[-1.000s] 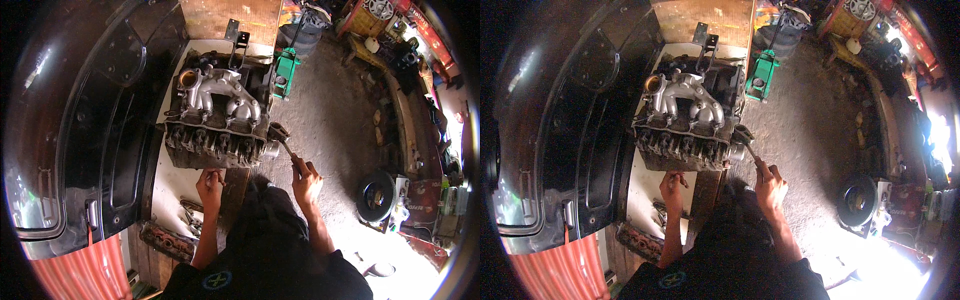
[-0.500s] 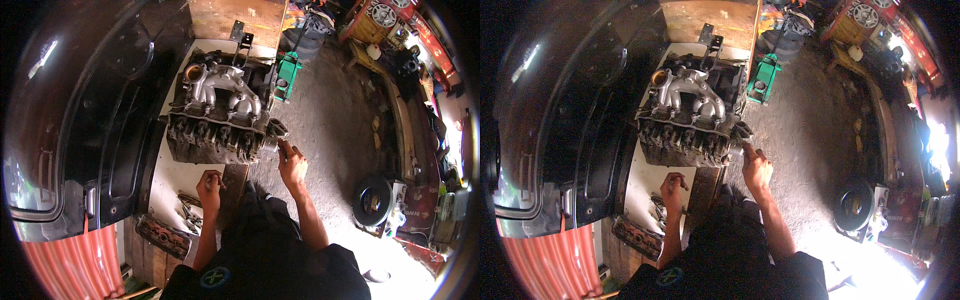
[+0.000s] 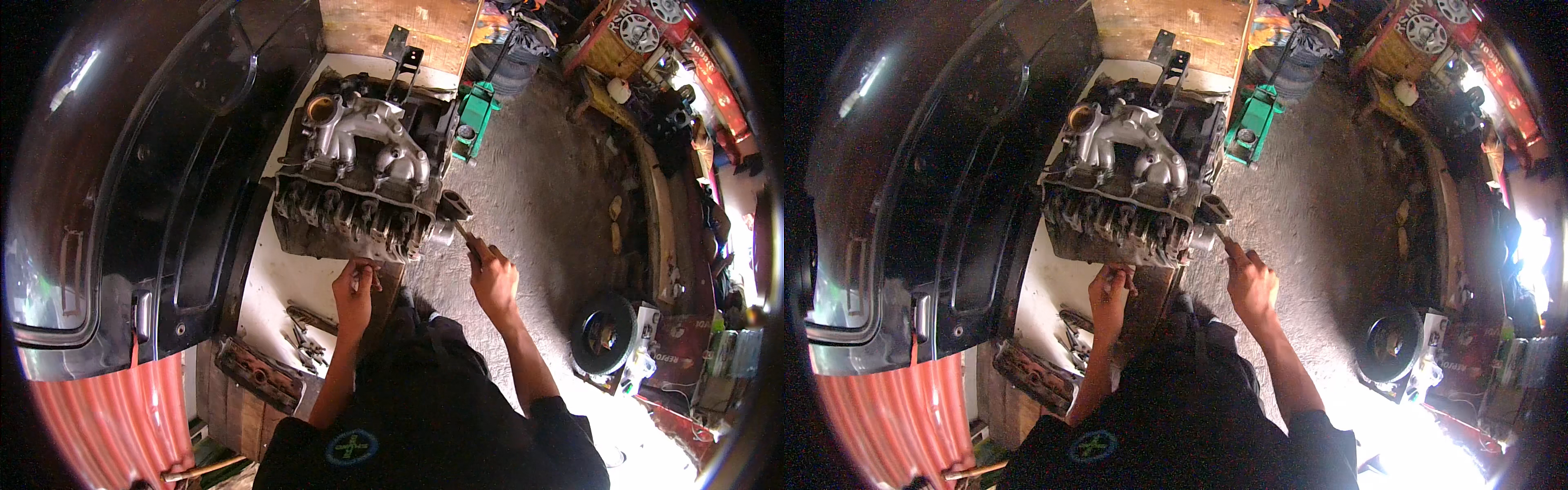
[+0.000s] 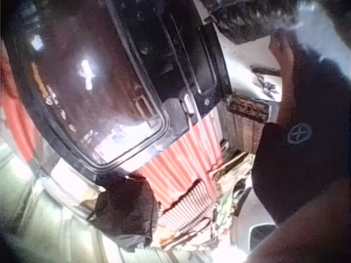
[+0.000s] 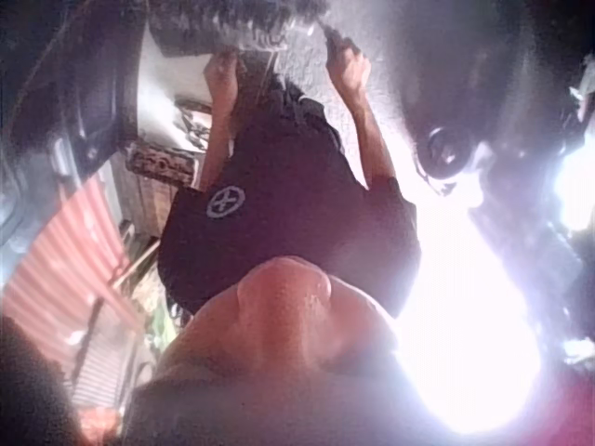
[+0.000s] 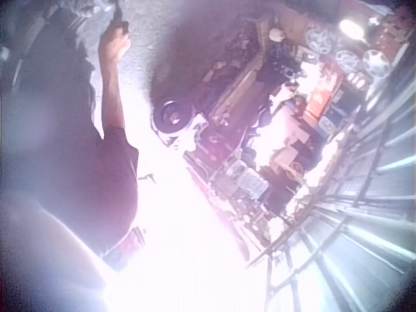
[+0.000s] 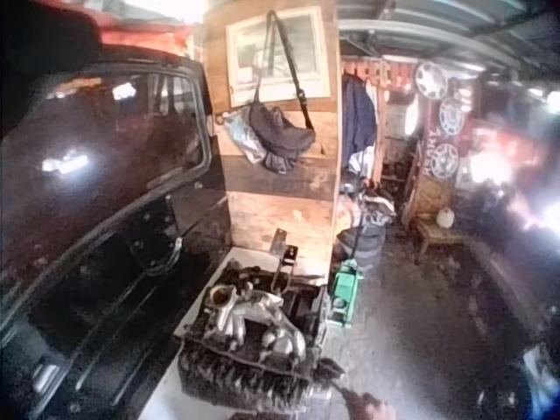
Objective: The person removes the cylinder head cover from a disassembled engine block using a wrench, then uses a screwdriver to scrape and clean the mating surface. The removed cover is placed on the workbench.
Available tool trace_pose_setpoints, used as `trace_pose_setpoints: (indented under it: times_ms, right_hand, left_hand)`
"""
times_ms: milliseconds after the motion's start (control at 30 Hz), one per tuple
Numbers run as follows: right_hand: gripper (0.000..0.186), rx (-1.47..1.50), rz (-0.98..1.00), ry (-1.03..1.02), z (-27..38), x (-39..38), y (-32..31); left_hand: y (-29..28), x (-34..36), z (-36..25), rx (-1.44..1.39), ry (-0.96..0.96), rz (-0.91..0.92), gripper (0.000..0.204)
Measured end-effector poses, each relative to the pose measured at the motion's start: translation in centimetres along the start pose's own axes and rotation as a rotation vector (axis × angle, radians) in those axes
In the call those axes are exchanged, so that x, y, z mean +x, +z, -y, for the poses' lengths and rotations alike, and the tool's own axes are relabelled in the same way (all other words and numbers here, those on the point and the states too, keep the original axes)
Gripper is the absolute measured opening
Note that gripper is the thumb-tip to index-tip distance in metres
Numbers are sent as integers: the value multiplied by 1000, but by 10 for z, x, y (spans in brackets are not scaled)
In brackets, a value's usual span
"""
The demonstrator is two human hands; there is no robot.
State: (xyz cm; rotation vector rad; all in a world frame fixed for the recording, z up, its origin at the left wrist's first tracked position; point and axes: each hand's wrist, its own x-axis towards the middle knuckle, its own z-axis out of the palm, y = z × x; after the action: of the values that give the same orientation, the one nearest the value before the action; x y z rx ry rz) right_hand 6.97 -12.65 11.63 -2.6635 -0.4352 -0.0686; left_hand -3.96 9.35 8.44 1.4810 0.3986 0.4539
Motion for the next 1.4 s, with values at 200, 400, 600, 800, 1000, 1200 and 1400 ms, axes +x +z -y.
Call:
trace_pose_setpoints:
  times_ms: [200, 400, 600, 800, 1000, 1200, 1400]
  right_hand:
    - [30, -124, 24, -18, 12, 19, 9]
    - [30, -44, 22, -45, -1, 0, 5]
    - [30, 49, 33, -61, -2, 8, 7]
    - [27, 537, 37, 128, -27, -18, -6]
    - [26, 693, 169, 379, -26, -14, 4]
    - [20, 568, 20, 394, -52, 8, 21]
    - [25, 716, 115, 261, -27, -26, 12]
  left_hand:
    - [11, 8, 5, -5, -73, -20, 13]
    - [21, 22, 7, -18, -29, 39, 12]
    - [26, 29, 8, -8, -26, 61, 11]
    - [23, 34, 7, -27, -31, 44, 12]
    - [20, 38, 7, 14, -51, 18, 13]
    - [36, 41, 2, -31, -32, 35, 13]
    - [37, 36, 10, -22, -30, 46, 13]
